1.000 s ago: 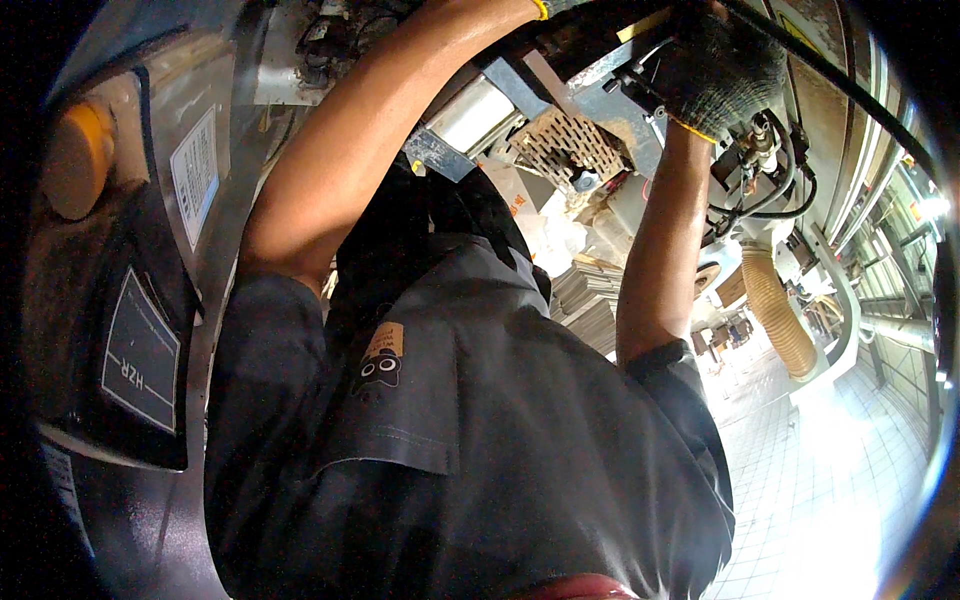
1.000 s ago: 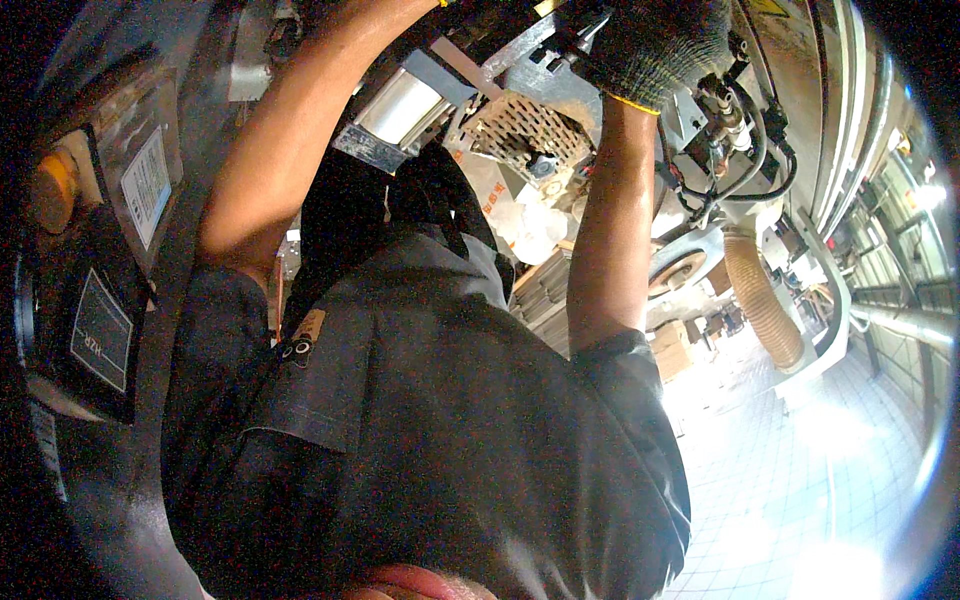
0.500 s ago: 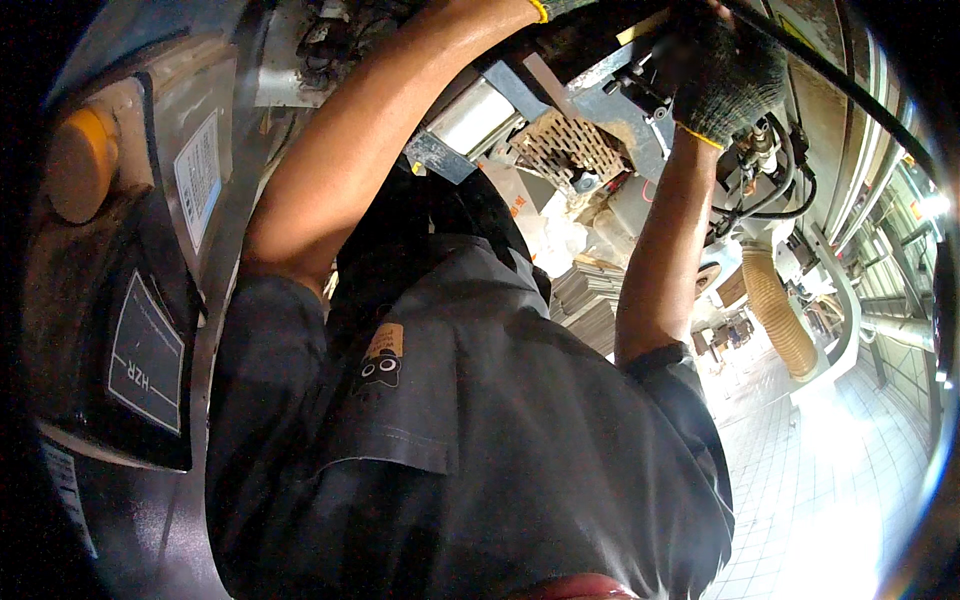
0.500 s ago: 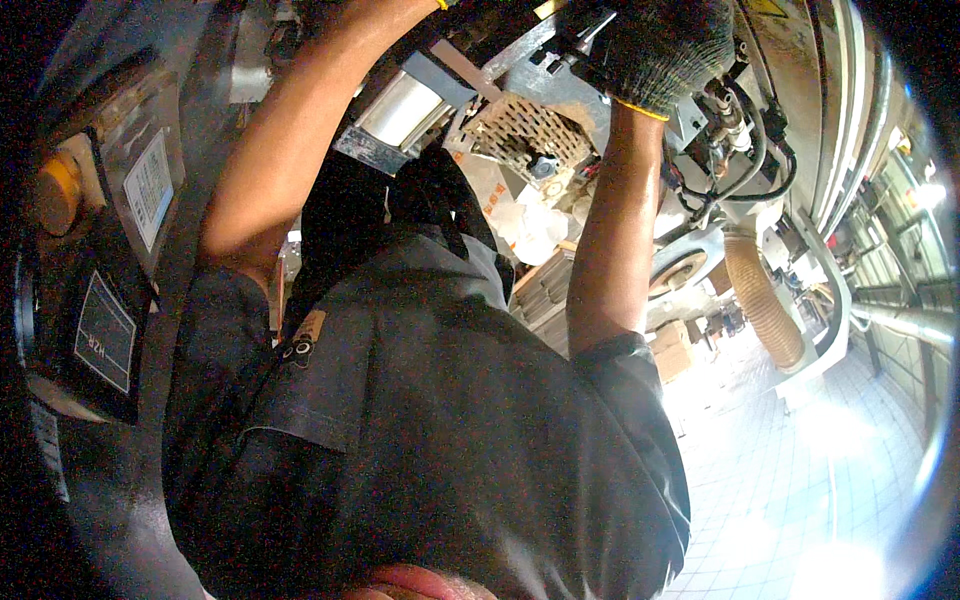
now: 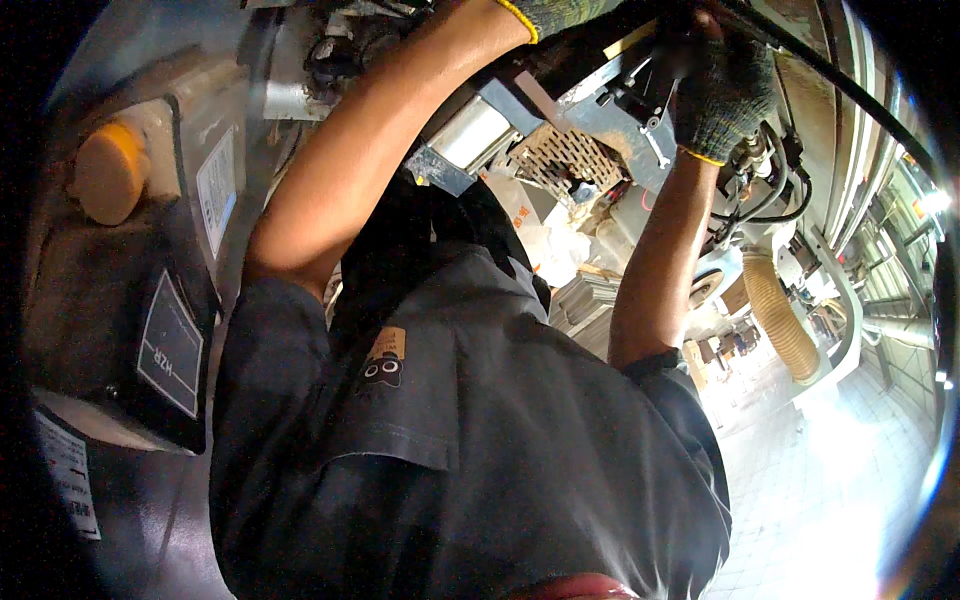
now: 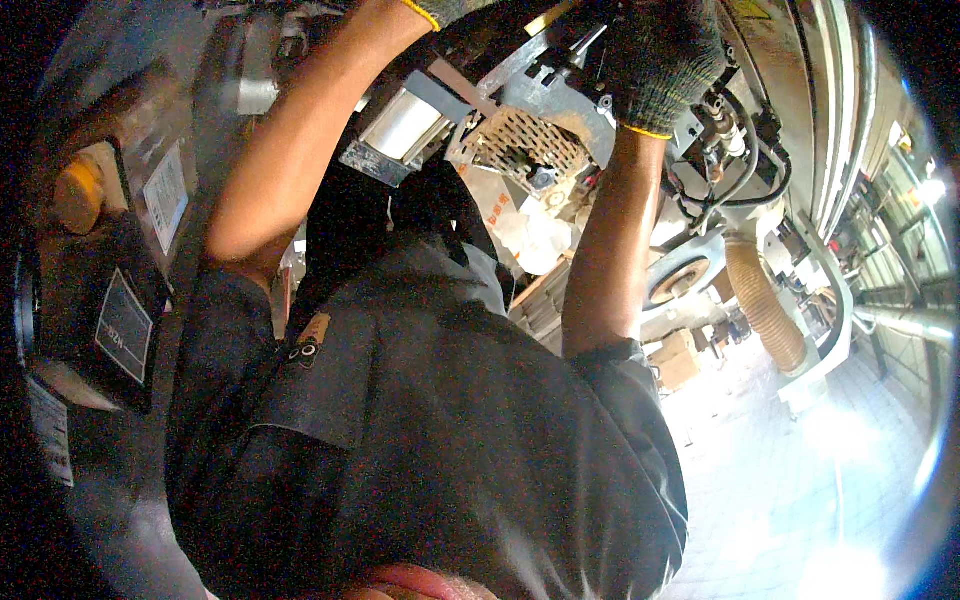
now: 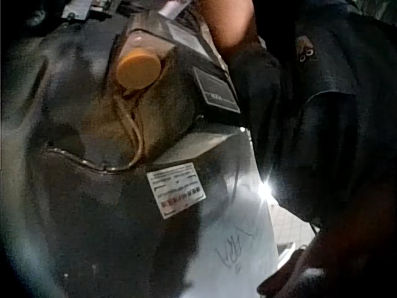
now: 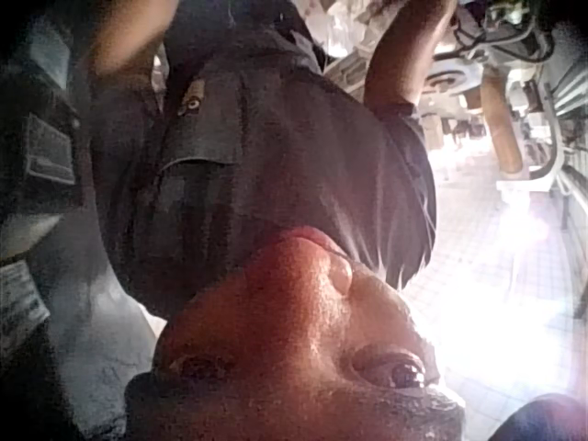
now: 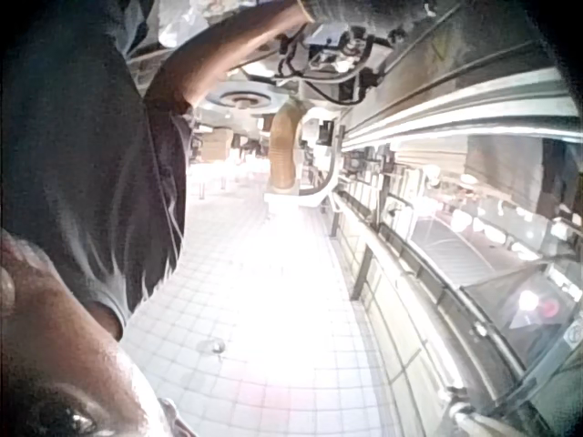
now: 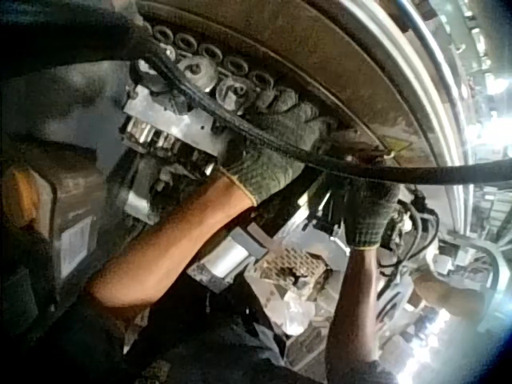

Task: The person moves a large wooden panel on a roller conveyor, then walks to a machine and uses a wrench to tighten bolts on its internal components.

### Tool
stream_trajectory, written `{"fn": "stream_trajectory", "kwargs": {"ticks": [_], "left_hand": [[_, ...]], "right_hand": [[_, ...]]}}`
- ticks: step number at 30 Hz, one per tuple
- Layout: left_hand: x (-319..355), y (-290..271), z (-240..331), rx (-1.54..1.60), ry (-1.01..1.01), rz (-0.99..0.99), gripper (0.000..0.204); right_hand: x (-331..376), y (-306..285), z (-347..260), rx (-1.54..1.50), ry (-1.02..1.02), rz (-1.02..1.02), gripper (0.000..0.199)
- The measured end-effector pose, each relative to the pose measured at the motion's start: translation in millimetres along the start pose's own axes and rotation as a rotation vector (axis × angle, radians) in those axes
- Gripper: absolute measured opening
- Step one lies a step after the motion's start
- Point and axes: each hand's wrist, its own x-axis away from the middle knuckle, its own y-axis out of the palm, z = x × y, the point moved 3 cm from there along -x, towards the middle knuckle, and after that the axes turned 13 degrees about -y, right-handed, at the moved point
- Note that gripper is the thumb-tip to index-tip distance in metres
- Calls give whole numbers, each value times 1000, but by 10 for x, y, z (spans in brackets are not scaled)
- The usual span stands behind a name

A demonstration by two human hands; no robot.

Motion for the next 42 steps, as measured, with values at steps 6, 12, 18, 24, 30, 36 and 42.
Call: {"fn": "stream_trajectory", "kwargs": {"ticks": [6,12,18,24,30,36,42], "left_hand": [[37,2,102,-198,-75,-149,14],[9,-176,219,-55,-172,-200,27],[-95,-88,155,-107,-128,-220,33],[24,192,76,-225,-58,-386,48],[115,154,261,-168,-110,-450,65],[109,115,248,-142,-158,-433,61],[113,71,321,-186,-253,-496,32]], "right_hand": [[-99,90,-143,203,-138,61,14],[-25,89,-98,133,-47,160,12],[-96,142,-244,108,41,164,7],[-55,111,-209,167,42,136,7],[-57,103,-203,237,57,121,16],[-123,7,-130,128,112,-17,19],[-294,-114,-172,214,-136,-250,14]]}}
